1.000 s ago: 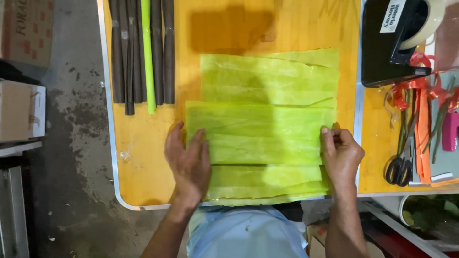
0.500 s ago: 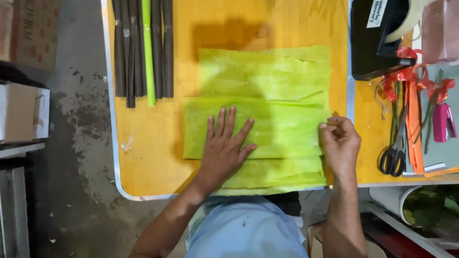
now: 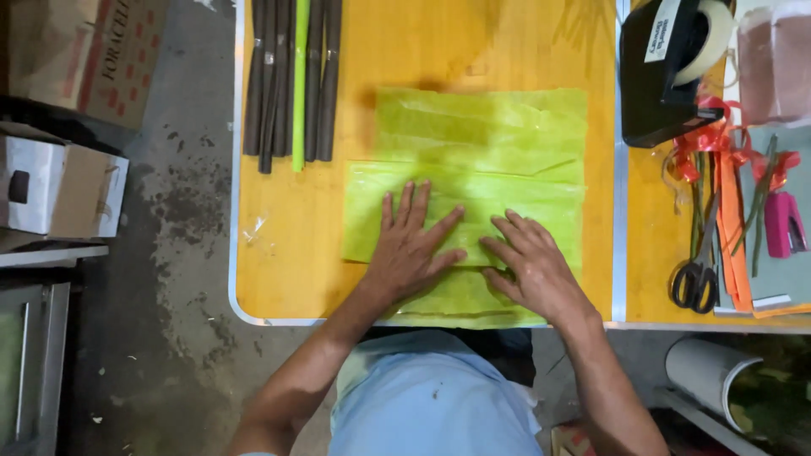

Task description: The person folds a sheet of lime-green cellophane paper on a wooden table. They roll the paper tightly around a green plastic stick to create a cylindrical shape, then unroll it and repeat the folding process.

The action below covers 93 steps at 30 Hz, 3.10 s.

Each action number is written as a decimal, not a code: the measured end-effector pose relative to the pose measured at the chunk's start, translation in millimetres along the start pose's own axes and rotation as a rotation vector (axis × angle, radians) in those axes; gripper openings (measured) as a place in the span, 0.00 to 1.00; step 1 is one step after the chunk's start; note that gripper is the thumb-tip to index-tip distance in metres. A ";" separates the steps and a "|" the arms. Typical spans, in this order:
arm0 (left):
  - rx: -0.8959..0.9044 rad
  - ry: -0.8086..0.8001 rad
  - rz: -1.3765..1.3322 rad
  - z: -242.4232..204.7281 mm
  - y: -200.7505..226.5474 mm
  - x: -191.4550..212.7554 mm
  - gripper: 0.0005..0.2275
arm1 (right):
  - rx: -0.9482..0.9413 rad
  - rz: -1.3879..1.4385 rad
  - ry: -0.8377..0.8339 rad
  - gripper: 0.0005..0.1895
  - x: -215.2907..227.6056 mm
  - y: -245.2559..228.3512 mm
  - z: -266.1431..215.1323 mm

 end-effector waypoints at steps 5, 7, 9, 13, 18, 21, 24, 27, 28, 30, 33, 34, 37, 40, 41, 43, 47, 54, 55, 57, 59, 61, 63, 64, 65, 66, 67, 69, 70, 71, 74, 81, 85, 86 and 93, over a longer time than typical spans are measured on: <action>-0.145 -0.090 0.042 -5.5 12.9 -1.4 0.35 | 0.084 -0.098 0.197 0.16 8.2 -6.9 -3.4; -0.166 -0.126 0.063 0.0 12.1 -3.4 0.31 | 0.126 -0.103 0.289 0.13 19.7 -18.0 0.0; -0.147 -0.182 0.016 14.9 7.4 -9.0 0.25 | 0.185 -0.162 0.602 0.19 47.0 -34.8 -5.4; -0.088 -0.155 -0.177 75.8 -8.9 68.4 0.13 | 0.355 -0.138 0.961 0.08 -12.8 -17.9 -44.2; -0.059 -0.030 -0.636 129.2 -42.5 129.6 0.15 | -0.186 -0.069 0.096 0.27 14.5 -36.5 26.5; -0.153 -0.048 -0.575 113.3 12.8 210.8 0.22 | -0.120 -0.172 0.194 0.34 -2.1 -19.0 43.3; -0.191 -0.022 -0.519 102.4 16.2 219.2 0.21 | -0.132 -0.214 0.217 0.32 -14.7 -1.4 63.9; -0.254 0.058 -0.543 90.0 16.6 216.1 0.20 | -0.141 -0.186 0.138 0.33 -6.0 10.8 93.7; -0.255 0.060 -0.543 88.8 20.1 213.8 0.20 | -0.141 -0.188 0.139 0.33 -0.3 15.6 105.8; -0.095 -0.065 -0.344 89.7 19.0 197.3 0.27 | -0.179 -0.189 0.103 0.35 10.1 28.5 131.7; -0.235 0.160 0.016 84.6 6.4 150.2 0.27 | -0.219 -0.071 0.224 0.32 31.7 37.8 140.9; -0.233 0.160 0.019 78.6 13.4 153.5 0.27 | -0.242 -0.006 0.278 0.31 40.0 41.4 140.9; -0.209 -0.019 -0.059 61.6 23.2 130.2 0.28 | -0.313 0.191 0.436 0.28 61.2 55.6 135.0; -0.295 0.085 0.006 41.7 21.9 84.3 0.26 | -0.402 0.391 0.583 0.26 75.7 76.6 114.2; -0.296 0.067 0.066 35.9 20.6 65.7 0.27 | -0.434 0.458 0.629 0.26 78.4 84.4 104.3; -0.294 0.044 0.121 23.5 21.0 37.2 0.29 | -0.498 0.591 0.721 0.27 82.5 101.4 84.3; -0.255 -0.099 0.103 5.5 24.4 2.3 0.34 | -0.502 0.641 0.934 0.26 89.2 148.2 27.3; -0.185 -0.122 0.042 -3.5 17.4 -13.1 0.42 | -0.080 0.220 0.902 0.07 85.4 57.2 -26.7; -0.187 -0.123 0.042 -1.5 17.0 -10.1 0.42 | -0.082 0.219 0.903 0.07 87.0 55.5 -29.1; -0.047 0.023 0.003 -0.4 1.6 10.6 0.39 | -0.134 0.139 0.685 0.11 76.7 48.8 -17.1; 0.057 0.211 -0.021 2.7 -34.9 23.4 0.31 | -0.127 0.053 0.601 0.16 70.5 66.7 -15.2; 0.153 0.399 -0.038 2.6 -75.1 32.9 0.24 | -0.121 -0.032 0.524 0.20 64.4 75.1 -6.8; 0.430 0.373 -0.230 4.5 -127.2 17.3 0.22 | -0.194 -0.081 0.343 0.23 55.4 82.7 2.5; 0.434 0.377 -0.227 8.0 -122.3 29.7 0.22 | -0.187 -0.080 0.343 0.23 55.1 84.9 6.3; 0.457 0.324 -0.252 13.0 -118.7 37.9 0.22 | -0.200 -0.098 0.276 0.25 50.9 88.8 11.7; 0.477 0.271 -0.277 19.4 -115.0 45.6 0.22 | -0.213 -0.118 0.210 0.27 47.0 93.7 17.1; 0.480 0.275 -0.275 21.4 -118.0 44.7 0.22 | -0.208 -0.118 0.211 0.27 49.1 93.4 22.0; 0.515 0.241 -0.259 24.6 -122.5 36.1 0.23 | -0.230 -0.082 0.180 0.30 49.7 95.8 24.5; 0.514 0.233 -0.263 23.1 -127.2 29.2 0.23 | -0.237 -0.081 0.175 0.30 48.2 96.8 25.2; 0.509 0.249 -0.259 21.7 -131.7 23.7 0.20 | -0.235 -0.033 0.175 0.28 46.5 98.0 26.3; 0.510 0.277 -0.267 20.2 -134.5 22.7 0.12 | -0.240 0.055 0.176 0.24 49.4 98.9 29.1; 0.379 0.250 -0.383 19.4 -109.2 59.2 0.29 | -0.029 0.353 0.229 0.05 67.6 84.3 26.2; 0.450 0.103 -0.372 24.8 -111.4 63.0 0.30 | 0.005 0.485 0.215 0.05 67.4 86.3 19.9; 0.451 0.078 -0.386 26.6 -109.1 68.0 0.27 | 0.007 0.518 0.207 0.06 66.0 86.7 19.3; 0.302 0.121 -0.356 29.2 -103.3 81.2 0.04 | -0.051 0.484 0.243 0.11 62.9 87.2 25.4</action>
Point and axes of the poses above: each hand's wrist, its own z-axis towards the middle knuckle, its own x-axis out of the back of the hand, y = z × x, the point moved 7 cm from there along z, towards the middle knuckle, and after that the axes turned 3 degrees about x, right-handed, at the moved point
